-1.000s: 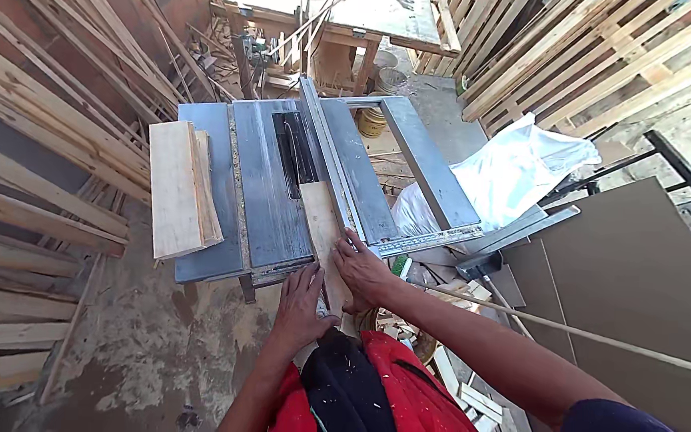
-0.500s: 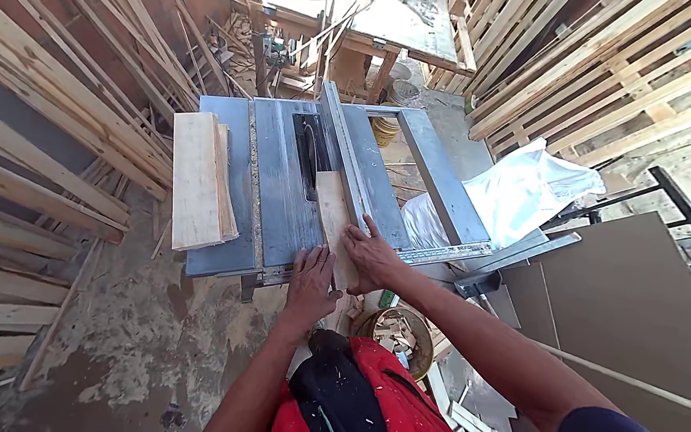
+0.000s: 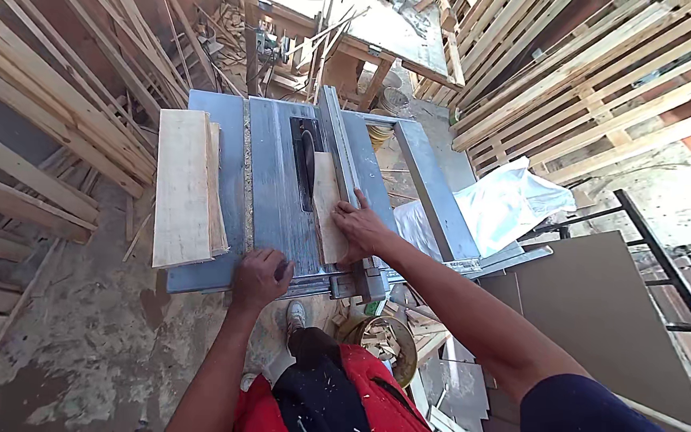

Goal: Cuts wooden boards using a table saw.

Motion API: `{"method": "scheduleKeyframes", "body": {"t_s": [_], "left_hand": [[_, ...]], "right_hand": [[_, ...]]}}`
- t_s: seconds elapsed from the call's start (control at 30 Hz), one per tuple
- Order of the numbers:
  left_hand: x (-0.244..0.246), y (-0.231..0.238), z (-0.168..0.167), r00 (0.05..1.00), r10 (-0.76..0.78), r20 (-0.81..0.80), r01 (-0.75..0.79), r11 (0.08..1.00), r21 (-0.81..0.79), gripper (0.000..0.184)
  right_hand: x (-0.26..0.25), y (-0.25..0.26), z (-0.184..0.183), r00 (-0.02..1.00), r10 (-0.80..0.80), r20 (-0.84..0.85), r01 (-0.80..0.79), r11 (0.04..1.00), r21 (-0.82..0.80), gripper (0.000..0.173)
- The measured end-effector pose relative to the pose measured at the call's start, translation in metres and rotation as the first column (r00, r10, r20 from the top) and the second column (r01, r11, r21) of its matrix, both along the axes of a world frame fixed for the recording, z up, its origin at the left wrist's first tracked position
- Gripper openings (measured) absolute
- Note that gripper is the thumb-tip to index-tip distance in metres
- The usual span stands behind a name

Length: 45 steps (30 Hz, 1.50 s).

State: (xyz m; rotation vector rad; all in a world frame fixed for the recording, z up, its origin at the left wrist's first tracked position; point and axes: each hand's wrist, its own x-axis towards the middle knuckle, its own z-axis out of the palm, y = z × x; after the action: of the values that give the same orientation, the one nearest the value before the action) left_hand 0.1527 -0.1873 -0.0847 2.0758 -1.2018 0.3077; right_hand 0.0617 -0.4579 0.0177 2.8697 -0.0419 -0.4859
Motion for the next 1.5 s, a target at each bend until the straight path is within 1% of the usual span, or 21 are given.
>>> {"method": "scheduleKeyframes", "body": {"t_s": [0.2, 0.3, 0.4, 0.5, 0.67, 0.73, 0.9, 0.97, 1.07, 1.17, 1.2, 1.27, 1.33, 1.4, 1.43, 1.47, 1.5], "left_hand": [[-0.001, 0.001, -0.004, 1.0, 0.017, 0.021, -0.017, 1.0, -0.008, 0.038], [-0.001, -0.001, -0.005, 0.999, 0.039, 0.036, -0.038, 0.999, -0.025, 0.036], [-0.001, -0.001, -0.004, 0.998, 0.053, 0.036, -0.053, 0.999, -0.014, 0.035], [0.0, -0.001, -0.003, 0.996, 0.072, 0.045, -0.071, 0.997, -0.013, 0.035], [0.001, -0.002, -0.002, 0.995, 0.087, 0.049, -0.088, 0.996, 0.013, 0.033], [0.003, -0.005, -0.012, 0.994, 0.101, 0.043, -0.103, 0.993, 0.053, 0.032], [0.016, -0.021, -0.056, 0.993, 0.11, 0.049, -0.116, 0.983, 0.141, 0.03], [0.018, -0.027, -0.053, 0.995, 0.091, 0.033, -0.096, 0.981, 0.171, 0.031], [0.021, -0.028, -0.046, 0.995, 0.102, 0.022, -0.104, 0.98, 0.168, 0.033], [0.023, -0.026, -0.043, 0.992, 0.126, -0.006, -0.124, 0.982, 0.142, 0.033], [0.024, -0.025, -0.042, 0.991, 0.136, -0.019, -0.132, 0.982, 0.139, 0.032], [0.024, -0.023, -0.042, 0.987, 0.158, -0.041, -0.151, 0.979, 0.135, 0.032], [0.023, -0.02, -0.044, 0.983, 0.176, -0.049, -0.168, 0.976, 0.139, 0.034], [0.02, -0.019, -0.046, 0.98, 0.192, -0.06, -0.18, 0.97, 0.165, 0.034], [0.019, -0.02, -0.046, 0.978, 0.199, -0.068, -0.184, 0.966, 0.182, 0.034], [0.019, -0.02, -0.047, 0.975, 0.21, -0.069, -0.193, 0.962, 0.193, 0.034], [0.019, -0.02, -0.049, 0.973, 0.222, -0.064, -0.206, 0.958, 0.197, 0.034]], "right_hand": [[0.032, -0.023, 0.0, 1.0, -0.02, 0.005, 0.02, 1.0, -0.006, 0.137], [0.051, -0.036, 0.002, 1.0, -0.018, 0.001, 0.018, 1.0, -0.016, 0.135], [0.068, -0.047, 0.004, 1.0, -0.021, -0.011, 0.021, 0.999, -0.024, 0.133], [0.083, -0.059, 0.005, 1.0, -0.015, 0.011, 0.015, 1.0, -0.007, 0.129], [0.106, -0.075, 0.004, 0.999, -0.035, 0.015, 0.035, 0.999, -0.007, 0.128], [0.116, -0.081, 0.006, 0.999, -0.036, 0.015, 0.036, 0.999, -0.011, 0.126], [0.141, -0.1, 0.006, 0.999, -0.045, 0.015, 0.045, 0.999, 0.015, 0.123], [0.158, -0.113, 0.004, 0.998, -0.062, 0.029, 0.062, 0.998, 0.008, 0.12], [0.19, -0.142, 0.001, 0.998, -0.042, 0.042, 0.042, 0.999, 0.0, 0.118], [0.229, -0.175, 0.001, 1.0, -0.003, 0.027, 0.003, 1.0, -0.01, 0.108], [0.242, -0.183, 0.003, 1.0, 0.009, 0.016, -0.009, 1.0, -0.014, 0.101], [0.267, -0.196, 0.008, 0.998, 0.057, 0.011, -0.057, 0.998, -0.03, 0.082], [0.29, -0.201, 0.013, 0.997, 0.078, -0.015, -0.079, 0.996, -0.034, 0.064], [0.303, -0.201, 0.022, 0.998, 0.057, -0.007, -0.057, 0.998, -0.022, 0.042], [0.307, -0.203, 0.028, 0.999, 0.017, 0.029, -0.017, 1.0, 0.001, 0.034], [0.312, -0.207, 0.034, 0.996, -0.025, 0.087, 0.022, 0.999, 0.032, 0.03], [0.316, -0.209, 0.043, 0.988, -0.056, 0.141, 0.048, 0.997, 0.056, 0.03]]}}
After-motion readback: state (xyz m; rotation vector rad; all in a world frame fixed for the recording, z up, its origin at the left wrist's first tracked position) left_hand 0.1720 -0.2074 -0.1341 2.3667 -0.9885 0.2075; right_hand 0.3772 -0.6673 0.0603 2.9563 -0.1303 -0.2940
